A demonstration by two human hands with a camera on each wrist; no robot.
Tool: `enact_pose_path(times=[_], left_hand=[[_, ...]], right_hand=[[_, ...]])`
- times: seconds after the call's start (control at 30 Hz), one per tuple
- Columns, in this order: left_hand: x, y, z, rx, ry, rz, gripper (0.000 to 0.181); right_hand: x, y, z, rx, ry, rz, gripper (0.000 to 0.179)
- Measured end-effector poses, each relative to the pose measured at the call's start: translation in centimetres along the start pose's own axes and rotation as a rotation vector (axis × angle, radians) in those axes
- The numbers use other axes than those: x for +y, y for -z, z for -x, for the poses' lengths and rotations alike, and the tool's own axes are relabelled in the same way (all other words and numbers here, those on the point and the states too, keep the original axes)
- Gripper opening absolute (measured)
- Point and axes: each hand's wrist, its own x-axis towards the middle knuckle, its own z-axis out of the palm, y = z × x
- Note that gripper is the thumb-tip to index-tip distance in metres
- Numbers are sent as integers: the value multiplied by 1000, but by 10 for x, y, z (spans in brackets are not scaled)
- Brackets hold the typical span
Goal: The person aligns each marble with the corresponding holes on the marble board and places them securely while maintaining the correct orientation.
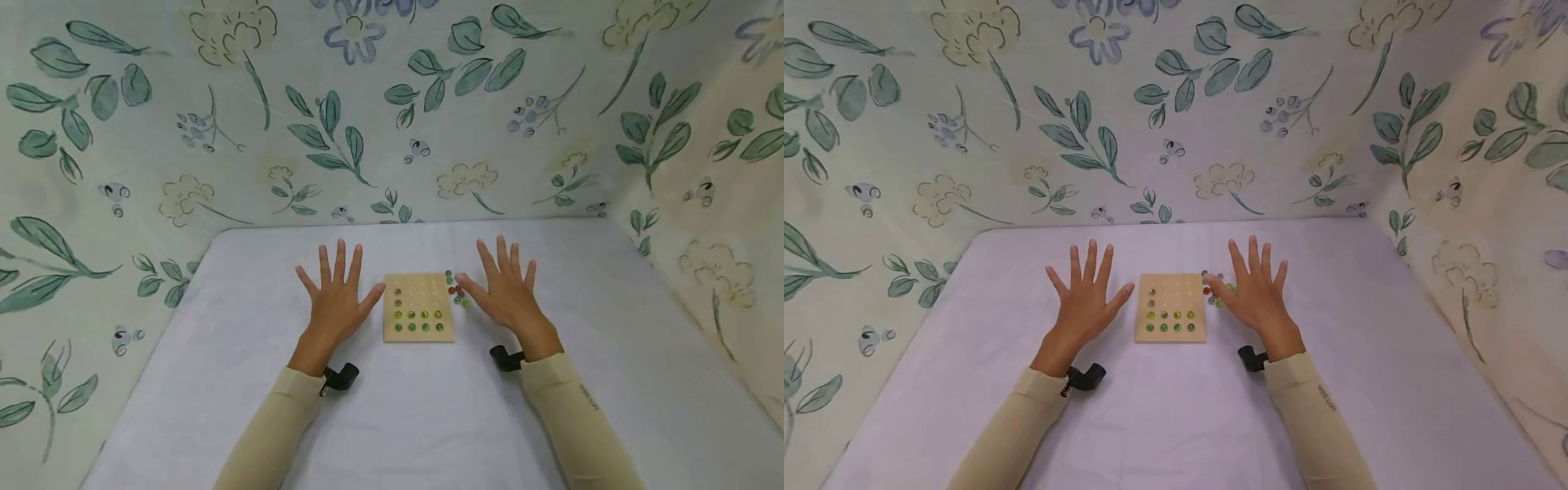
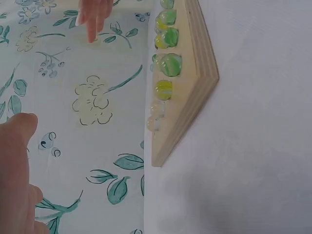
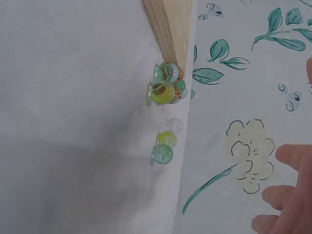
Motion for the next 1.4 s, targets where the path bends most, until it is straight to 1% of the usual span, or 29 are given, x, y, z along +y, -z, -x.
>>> enact_pose_path(times=[0.07,0.17,0.23,0.33,0.4,0.5,0.6,0.67,0.73,0.83,0.97,1.03,1.23,1.4], left_hand=[[-1,2,0,0,4,17,86],[-1,5,2,-6,6,51,87],[1,5,3,-21,-4,82,87],[6,0,0,-54,-36,144,87],[9,-4,-1,-93,-54,198,87],[10,-7,-4,-157,-61,288,88],[8,-10,-5,-222,-73,390,89],[6,-14,-5,-269,-86,439,92],[4,-17,-4,-311,-94,474,97],[3,-22,-1,-354,-87,487,106],[2,-27,2,-373,-78,485,111],[0,-30,2,-381,-81,490,111],[-3,-35,1,-400,-93,497,106],[-3,-39,3,-411,-87,483,102]], right_hand=[[3,-2,-2,-23,0,-37,91],[6,-7,-4,-91,-7,-108,89],[8,-7,-5,-127,-13,-139,88],[11,-3,-6,-131,-25,-168,86],[15,2,-6,-129,-33,-188,84],[20,7,-9,-141,-36,-210,82],[24,9,-11,-156,-43,-228,80],[26,9,-12,-154,-46,-233,77],[27,9,-15,-145,-46,-249,70],[28,7,-19,-134,-39,-265,59],[29,5,-29,-133,-15,-270,49],[30,4,-33,-145,-11,-277,45],[30,3,-46,-194,-47,-279,38],[38,-3,-53,-212,-50,-271,32]])
